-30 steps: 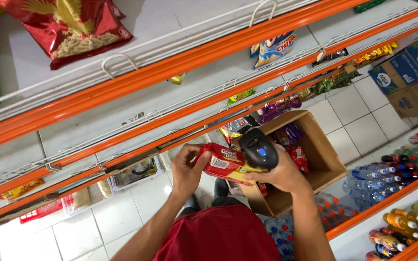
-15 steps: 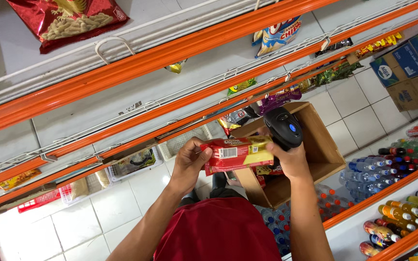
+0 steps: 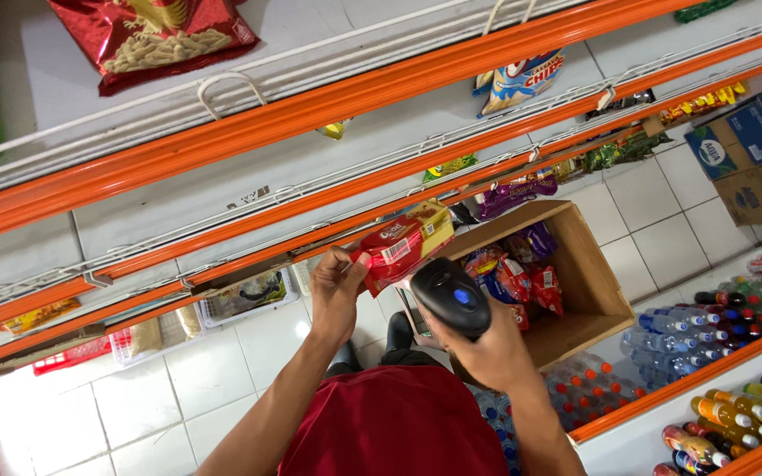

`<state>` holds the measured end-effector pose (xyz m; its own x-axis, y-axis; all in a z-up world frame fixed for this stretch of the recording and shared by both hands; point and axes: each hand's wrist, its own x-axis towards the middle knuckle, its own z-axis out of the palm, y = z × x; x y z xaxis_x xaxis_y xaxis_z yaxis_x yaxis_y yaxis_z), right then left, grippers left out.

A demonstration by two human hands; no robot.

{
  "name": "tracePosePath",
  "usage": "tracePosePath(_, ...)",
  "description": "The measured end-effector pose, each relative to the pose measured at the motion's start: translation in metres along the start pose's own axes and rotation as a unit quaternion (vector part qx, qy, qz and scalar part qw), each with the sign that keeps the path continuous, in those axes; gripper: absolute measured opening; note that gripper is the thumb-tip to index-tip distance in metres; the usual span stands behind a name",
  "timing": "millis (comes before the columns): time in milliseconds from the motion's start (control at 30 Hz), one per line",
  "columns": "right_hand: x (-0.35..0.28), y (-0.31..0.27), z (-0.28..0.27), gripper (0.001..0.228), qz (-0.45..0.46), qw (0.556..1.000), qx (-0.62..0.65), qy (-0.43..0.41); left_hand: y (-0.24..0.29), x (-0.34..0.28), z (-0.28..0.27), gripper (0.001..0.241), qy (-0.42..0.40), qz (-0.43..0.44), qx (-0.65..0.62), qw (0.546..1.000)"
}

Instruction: The person uses a handheld scanner to scan barcodes on snack packages and places the items into a cardboard box.

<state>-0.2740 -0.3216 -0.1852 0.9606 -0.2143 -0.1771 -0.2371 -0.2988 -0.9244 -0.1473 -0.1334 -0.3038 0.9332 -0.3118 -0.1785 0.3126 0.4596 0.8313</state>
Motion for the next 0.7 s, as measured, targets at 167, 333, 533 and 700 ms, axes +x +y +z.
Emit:
tracePosePath(167, 0.002, -0.022, 0.009, 0.019, -0.003, 0.999, 0.028, -0.024, 0.003, -0.002, 0.006, 0.018, 0.009, -0.007, -0.009, 1.0)
tracePosePath(333, 0.002, -0.019, 0.011, 0.017, -0.002, 0.999, -0.027, -0.022, 0.001, -0.004, 0.004, 0.019, 0.003, -0.006, -0.025, 1.0)
tracePosePath(533, 0.004, -0.014, 0.016, 0.019, -0.034, 0.999, -0.003, -0.014, 0.004, -0.004, 0.008, 0.018, 0.004, -0.006, -0.032, 0.999)
tracePosePath(700, 0.004, 0.003, 0.015, 0.022, -0.03, 0.999, 0.016, -0.01, 0.001, -0.004, 0.006, 0.017, -0.003, 0.001, -0.01, 1.0)
